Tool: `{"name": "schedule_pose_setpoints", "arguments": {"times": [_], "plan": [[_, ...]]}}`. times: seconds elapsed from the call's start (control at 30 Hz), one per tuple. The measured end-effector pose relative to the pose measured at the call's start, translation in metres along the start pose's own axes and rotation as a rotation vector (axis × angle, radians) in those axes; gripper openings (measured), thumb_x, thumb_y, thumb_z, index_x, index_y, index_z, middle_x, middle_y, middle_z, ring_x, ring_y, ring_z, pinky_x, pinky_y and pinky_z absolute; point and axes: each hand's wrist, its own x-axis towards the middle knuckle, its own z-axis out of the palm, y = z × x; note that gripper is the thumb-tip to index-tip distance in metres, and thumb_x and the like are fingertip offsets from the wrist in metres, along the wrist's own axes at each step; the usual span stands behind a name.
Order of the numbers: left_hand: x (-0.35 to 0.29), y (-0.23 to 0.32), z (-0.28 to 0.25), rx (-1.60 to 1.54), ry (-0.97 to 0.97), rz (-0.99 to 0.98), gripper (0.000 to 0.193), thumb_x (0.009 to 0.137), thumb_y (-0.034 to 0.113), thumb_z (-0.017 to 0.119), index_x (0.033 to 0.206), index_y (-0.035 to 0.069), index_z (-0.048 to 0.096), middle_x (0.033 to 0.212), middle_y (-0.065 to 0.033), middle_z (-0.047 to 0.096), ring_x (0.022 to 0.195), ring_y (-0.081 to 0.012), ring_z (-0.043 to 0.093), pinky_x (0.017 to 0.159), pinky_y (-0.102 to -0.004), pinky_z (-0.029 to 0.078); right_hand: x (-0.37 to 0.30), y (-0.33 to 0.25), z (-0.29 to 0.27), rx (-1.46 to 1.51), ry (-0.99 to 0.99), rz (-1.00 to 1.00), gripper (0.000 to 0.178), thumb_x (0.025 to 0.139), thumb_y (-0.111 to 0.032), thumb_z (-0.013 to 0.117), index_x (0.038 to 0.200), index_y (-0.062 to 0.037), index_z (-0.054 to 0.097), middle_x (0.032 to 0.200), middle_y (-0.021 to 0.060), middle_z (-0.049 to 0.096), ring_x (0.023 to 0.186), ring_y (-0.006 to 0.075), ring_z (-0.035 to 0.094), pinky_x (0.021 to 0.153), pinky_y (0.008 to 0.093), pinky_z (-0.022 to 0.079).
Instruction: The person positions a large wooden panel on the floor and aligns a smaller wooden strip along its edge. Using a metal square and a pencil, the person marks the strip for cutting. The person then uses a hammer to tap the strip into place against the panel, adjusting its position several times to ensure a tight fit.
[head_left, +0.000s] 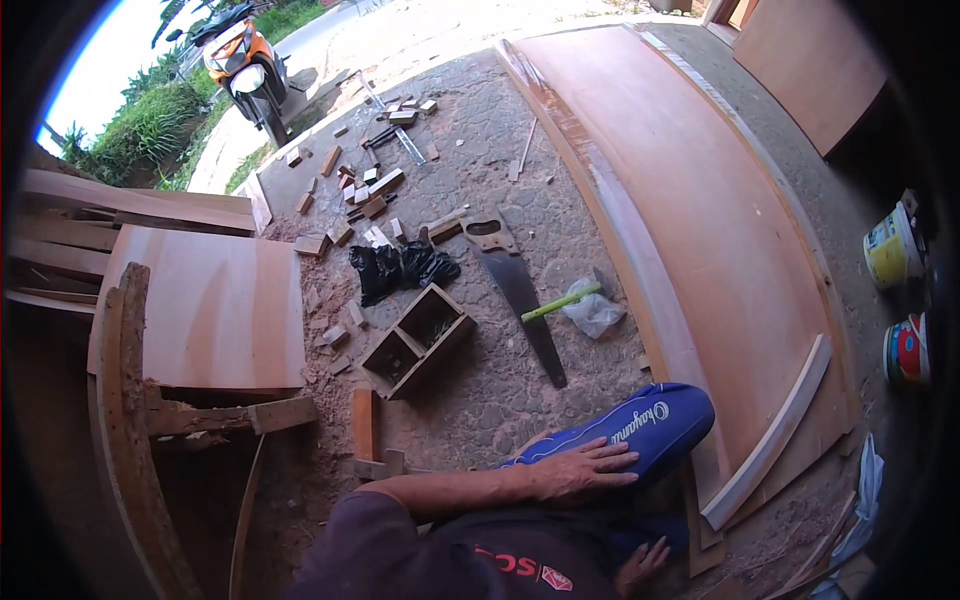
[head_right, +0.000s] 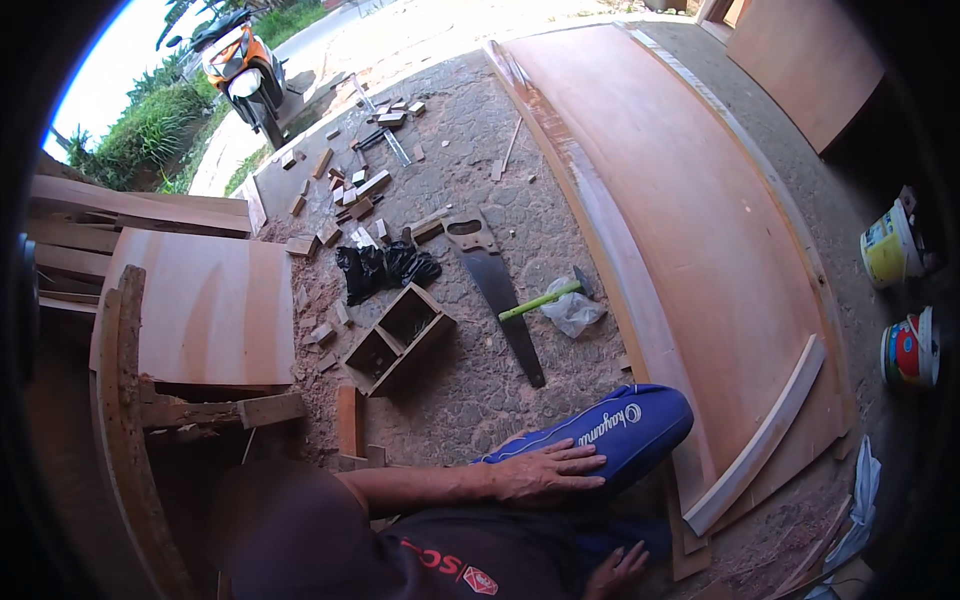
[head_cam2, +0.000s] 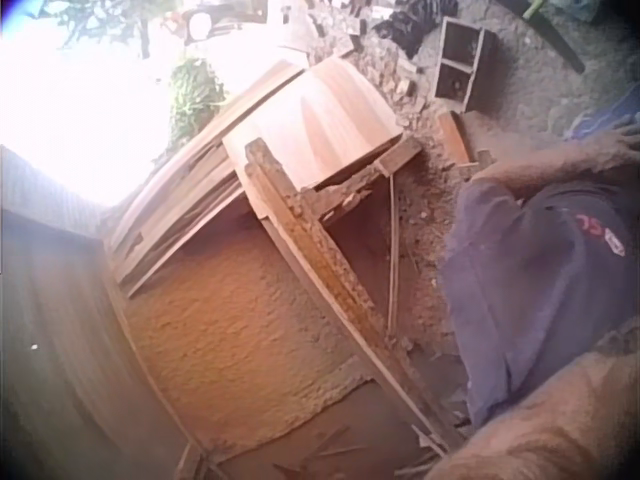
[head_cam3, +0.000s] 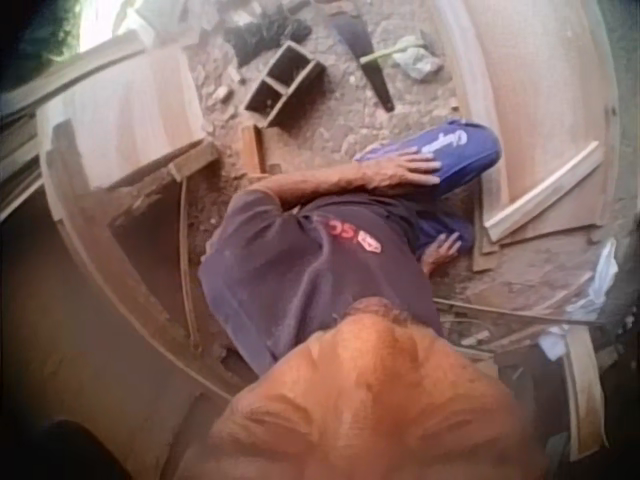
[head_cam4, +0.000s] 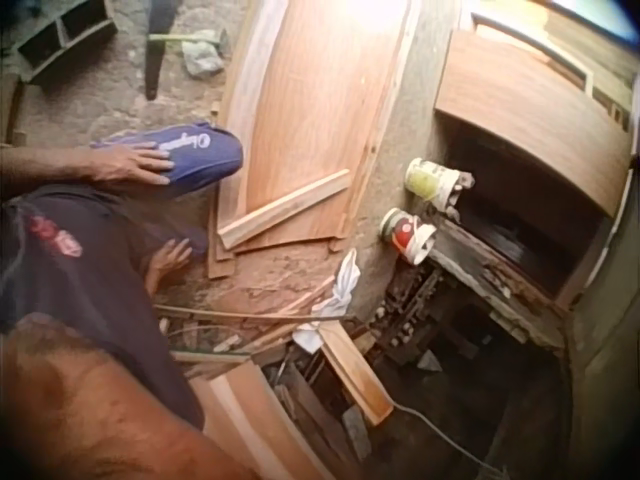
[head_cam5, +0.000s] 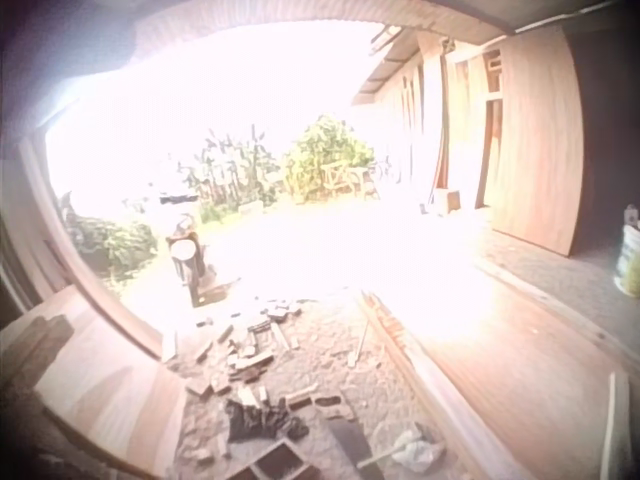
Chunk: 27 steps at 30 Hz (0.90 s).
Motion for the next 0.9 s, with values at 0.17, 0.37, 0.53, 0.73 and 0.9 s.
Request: {"name": "schedule_pose_setpoints", "arguments": {"times": [0.17, 0.37, 0.53, 0.73, 0.9], "plan": [[-0.012, -0.034, -0.016, -0.315, 0.271, -0.148, 0.068, 0.098, 0.036, 0.058, 0.155, 0.009, 0.033, 0.16, -0.0206, 0.03, 0.149, -0.0374, 0.028, 0.121, -0.0491, 0.025, 0.003, 0.029, 0.021, -0.036, 0.02, -0.136, 0.055, 0.103, -0.048, 0.048, 0.146, -0.0151, 0.052, 0.144, 0.0273, 0.05, 0.129, 0.0464, 0.047, 0.107, 0.0569, 0.037], [-0.093, -0.159, -0.019, 0.325, 0.762, -0.993, 0.08, 0.084, 0.029, 0.074, 0.151, 0.007, 0.037, 0.155, -0.0221, 0.038, 0.144, -0.0369, 0.035, 0.118, -0.0503, 0.029, 0.019, 0.003, -0.005, -0.025, -0.16, 0.023, 0.058, 0.103, -0.052, 0.045, 0.148, -0.0164, 0.05, 0.149, 0.0245, 0.046, 0.135, 0.0447, 0.043, 0.111, 0.0554, 0.034], [-0.19, -0.201, -0.03, 0.345, 0.656, -1.547, 0.096, 0.08, 0.029, 0.078, 0.156, 0.005, 0.024, 0.147, -0.0164, 0.048, 0.144, -0.0338, 0.035, 0.12, -0.0547, 0.021, 0.055, 0.042, 0.011, 0.092, -0.241, -0.103, 0.059, 0.102, -0.048, 0.048, 0.15, -0.0139, 0.047, 0.152, 0.024, 0.043, 0.136, 0.0463, 0.042, 0.113, 0.0542, 0.032], [-0.211, -0.208, -0.011, 0.418, 0.542, -1.256, 0.01, 0.082, 0.01, 0.06, 0.089, 0.01, 0.066, 0.097, -0.0113, 0.065, 0.1, -0.031, 0.06, 0.091, -0.0491, 0.048, 0.09, 0.154, 0.078, -0.128, -0.188, -0.337, 0.056, 0.102, -0.035, 0.046, 0.145, -0.0004, 0.049, 0.148, 0.0262, 0.047, 0.14, 0.0432, 0.038, 0.116, 0.049, 0.028], [-0.254, -0.163, 0.047, 0.407, 0.461, -1.145, 0.015, 0.083, 0.012, 0.059, 0.094, 0.012, 0.068, 0.097, -0.0106, 0.065, 0.102, -0.0311, 0.059, 0.085, -0.0457, 0.051, 0.074, 0.073, 0.04, 0.118, -0.276, -0.058, 0.052, 0.1, -0.032, 0.049, 0.142, -0.0008, 0.053, 0.149, 0.0234, 0.046, 0.141, 0.0402, 0.038, 0.12, 0.0532, 0.024]]}}
